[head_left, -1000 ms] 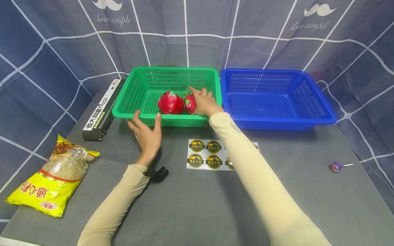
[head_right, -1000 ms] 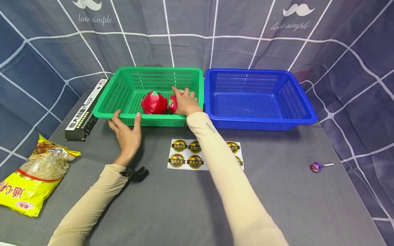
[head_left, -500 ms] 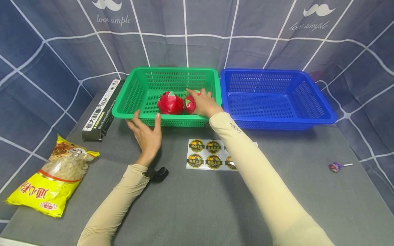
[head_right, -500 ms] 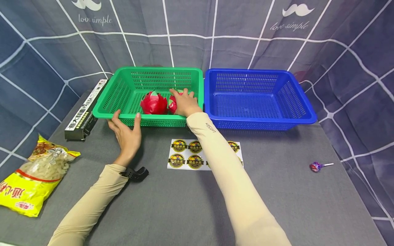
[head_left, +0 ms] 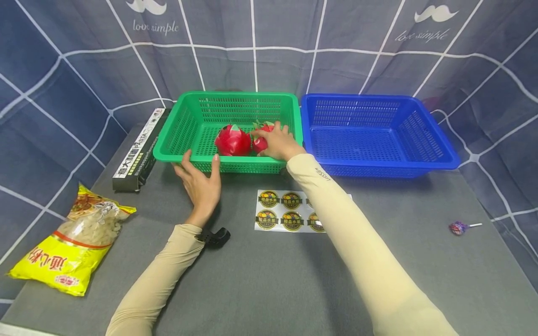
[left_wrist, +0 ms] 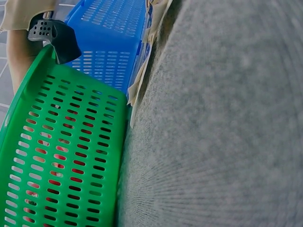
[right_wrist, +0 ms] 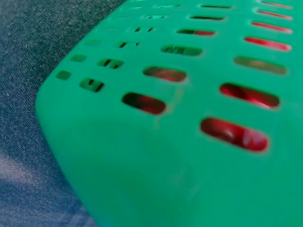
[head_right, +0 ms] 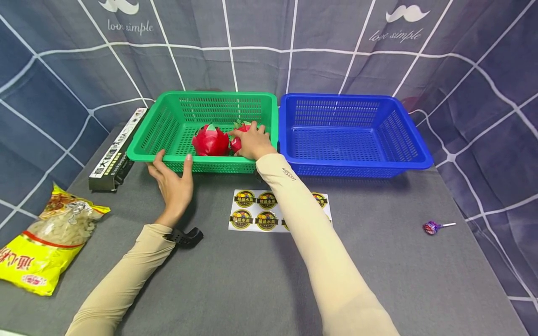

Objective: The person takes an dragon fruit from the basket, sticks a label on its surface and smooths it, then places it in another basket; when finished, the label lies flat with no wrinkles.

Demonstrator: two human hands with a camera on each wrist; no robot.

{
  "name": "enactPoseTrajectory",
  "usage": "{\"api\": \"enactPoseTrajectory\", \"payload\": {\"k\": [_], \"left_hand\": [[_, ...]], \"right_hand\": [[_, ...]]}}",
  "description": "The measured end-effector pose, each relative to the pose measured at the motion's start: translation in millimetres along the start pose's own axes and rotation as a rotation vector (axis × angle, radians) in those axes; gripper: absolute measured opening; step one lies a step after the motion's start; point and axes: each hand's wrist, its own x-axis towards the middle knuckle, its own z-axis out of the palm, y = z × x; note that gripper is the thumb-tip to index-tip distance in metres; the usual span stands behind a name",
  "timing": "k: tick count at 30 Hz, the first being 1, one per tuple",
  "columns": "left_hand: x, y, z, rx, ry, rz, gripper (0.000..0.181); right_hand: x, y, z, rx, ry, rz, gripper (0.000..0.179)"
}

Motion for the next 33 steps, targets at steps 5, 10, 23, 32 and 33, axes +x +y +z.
{"api": "enactPoseTrajectory", "payload": {"k": [5, 10, 23, 32, 33], "left_hand": [[0.3, 0.1, -0.2, 0.002, -0.009, -0.017, 0.074], [1.0, -0.2, 0.0, 0.002, -0.013, -0.018, 0.073], [-0.1, -0.8, -0.2, 0.009, -0.015, -0.014, 0.072], [0.2, -0.1, 0.0, 0.01, -0.017, -0.01, 0.073], [0.3, 0.0, 0.0, 0.01, -0.016, -0.009, 0.072]], "right_hand": [[1.3, 1.1, 1.2, 0.016, 0.036, -0.004, 0.061], [2.5, 0.9, 0.6, 0.01, 0.054, -0.002, 0.055], [2.1, 1.2, 2.6, 0.093, 0.077, -0.002, 0.048], [1.5, 2.7, 1.6, 0.212, 0.117, 0.014, 0.05], [1.4, 2.7, 1.5, 0.225, 0.127, 0.016, 0.051]]}}
